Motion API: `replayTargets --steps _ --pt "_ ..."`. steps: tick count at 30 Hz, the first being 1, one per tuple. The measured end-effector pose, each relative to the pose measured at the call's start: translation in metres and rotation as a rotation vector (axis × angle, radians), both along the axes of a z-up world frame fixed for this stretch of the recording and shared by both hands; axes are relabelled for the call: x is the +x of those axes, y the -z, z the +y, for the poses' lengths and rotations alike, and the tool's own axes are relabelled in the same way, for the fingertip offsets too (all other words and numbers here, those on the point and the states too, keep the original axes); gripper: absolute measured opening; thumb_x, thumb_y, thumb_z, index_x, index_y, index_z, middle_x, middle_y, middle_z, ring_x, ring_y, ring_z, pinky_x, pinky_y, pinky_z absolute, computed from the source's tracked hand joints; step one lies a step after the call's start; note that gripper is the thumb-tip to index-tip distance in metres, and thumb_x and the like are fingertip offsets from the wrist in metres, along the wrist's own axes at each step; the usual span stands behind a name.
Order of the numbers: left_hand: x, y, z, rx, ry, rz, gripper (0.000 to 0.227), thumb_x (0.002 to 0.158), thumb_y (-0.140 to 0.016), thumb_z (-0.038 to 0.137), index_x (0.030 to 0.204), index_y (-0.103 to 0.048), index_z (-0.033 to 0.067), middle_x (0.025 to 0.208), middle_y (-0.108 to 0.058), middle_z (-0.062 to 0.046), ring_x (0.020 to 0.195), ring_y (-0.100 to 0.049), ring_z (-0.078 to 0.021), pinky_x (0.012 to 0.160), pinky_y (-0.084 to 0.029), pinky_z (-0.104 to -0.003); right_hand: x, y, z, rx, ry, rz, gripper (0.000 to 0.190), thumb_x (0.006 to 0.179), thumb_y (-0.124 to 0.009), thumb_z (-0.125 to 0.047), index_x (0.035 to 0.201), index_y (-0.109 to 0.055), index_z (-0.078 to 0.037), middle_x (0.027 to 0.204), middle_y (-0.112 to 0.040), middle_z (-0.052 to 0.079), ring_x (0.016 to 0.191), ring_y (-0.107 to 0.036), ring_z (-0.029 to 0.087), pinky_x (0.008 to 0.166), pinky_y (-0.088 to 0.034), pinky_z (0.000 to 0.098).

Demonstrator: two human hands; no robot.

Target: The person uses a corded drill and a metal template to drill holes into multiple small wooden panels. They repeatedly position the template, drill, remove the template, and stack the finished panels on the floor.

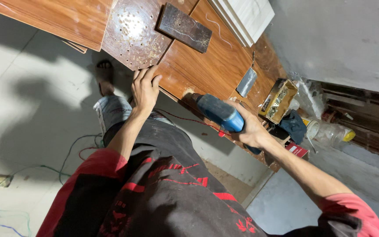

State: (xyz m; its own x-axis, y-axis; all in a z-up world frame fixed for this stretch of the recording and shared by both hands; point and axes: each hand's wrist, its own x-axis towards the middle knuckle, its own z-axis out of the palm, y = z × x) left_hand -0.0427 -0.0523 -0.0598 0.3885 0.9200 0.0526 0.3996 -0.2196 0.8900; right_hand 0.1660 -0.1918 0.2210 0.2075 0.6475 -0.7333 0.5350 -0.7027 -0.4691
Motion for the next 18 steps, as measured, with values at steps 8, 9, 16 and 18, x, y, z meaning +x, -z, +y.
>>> replayTargets --steps 8,9,16,18 --pt "-0.001 0.001 -0.011 -0.093 -0.074 -0.061 0.031 0.086 -0.080 0.008 0.117 -0.075 0.0062 0.112 -0.075 -0.014 0.104 -0.065 -0.0366 0.090 -0.052 -0.045 0.001 0.004 -0.004 -0.013 0.053 0.023 0.100 0.060 -0.078 0.009 0.150 -0.045 -0.019 0.139 -0.061 0.006 0.129 -0.058 0.021 0.107 -0.048 0.0346" --pt "0.000 0.000 -0.008 -0.100 -0.081 -0.067 0.031 0.086 -0.080 0.008 0.117 -0.075 0.0064 0.112 -0.075 -0.014 0.104 -0.065 -0.0364 0.090 -0.052 -0.045 0.000 0.004 0.000 -0.017 0.033 0.003 0.100 0.060 -0.079 0.009 0.149 -0.045 -0.019 0.139 -0.062 0.006 0.129 -0.058 0.021 0.107 -0.048 0.0347" --pt "0.003 0.002 -0.009 -0.128 -0.107 -0.068 0.030 0.086 -0.080 0.006 0.115 -0.075 0.0064 0.111 -0.075 -0.013 0.104 -0.066 -0.0364 0.090 -0.052 -0.045 -0.007 0.000 0.009 -0.137 0.021 -0.075 0.098 0.059 -0.076 0.009 0.147 -0.047 -0.024 0.134 -0.067 0.004 0.125 -0.063 0.021 0.105 -0.051 0.0349" --pt "0.000 0.004 -0.010 -0.121 -0.104 -0.081 0.030 0.087 -0.079 0.006 0.116 -0.074 0.0062 0.111 -0.075 -0.013 0.103 -0.065 -0.0364 0.090 -0.052 -0.045 -0.007 0.001 0.008 -0.129 0.027 -0.065 0.101 0.057 -0.075 0.012 0.147 -0.047 -0.022 0.136 -0.065 0.004 0.125 -0.061 0.020 0.104 -0.051 0.0354"
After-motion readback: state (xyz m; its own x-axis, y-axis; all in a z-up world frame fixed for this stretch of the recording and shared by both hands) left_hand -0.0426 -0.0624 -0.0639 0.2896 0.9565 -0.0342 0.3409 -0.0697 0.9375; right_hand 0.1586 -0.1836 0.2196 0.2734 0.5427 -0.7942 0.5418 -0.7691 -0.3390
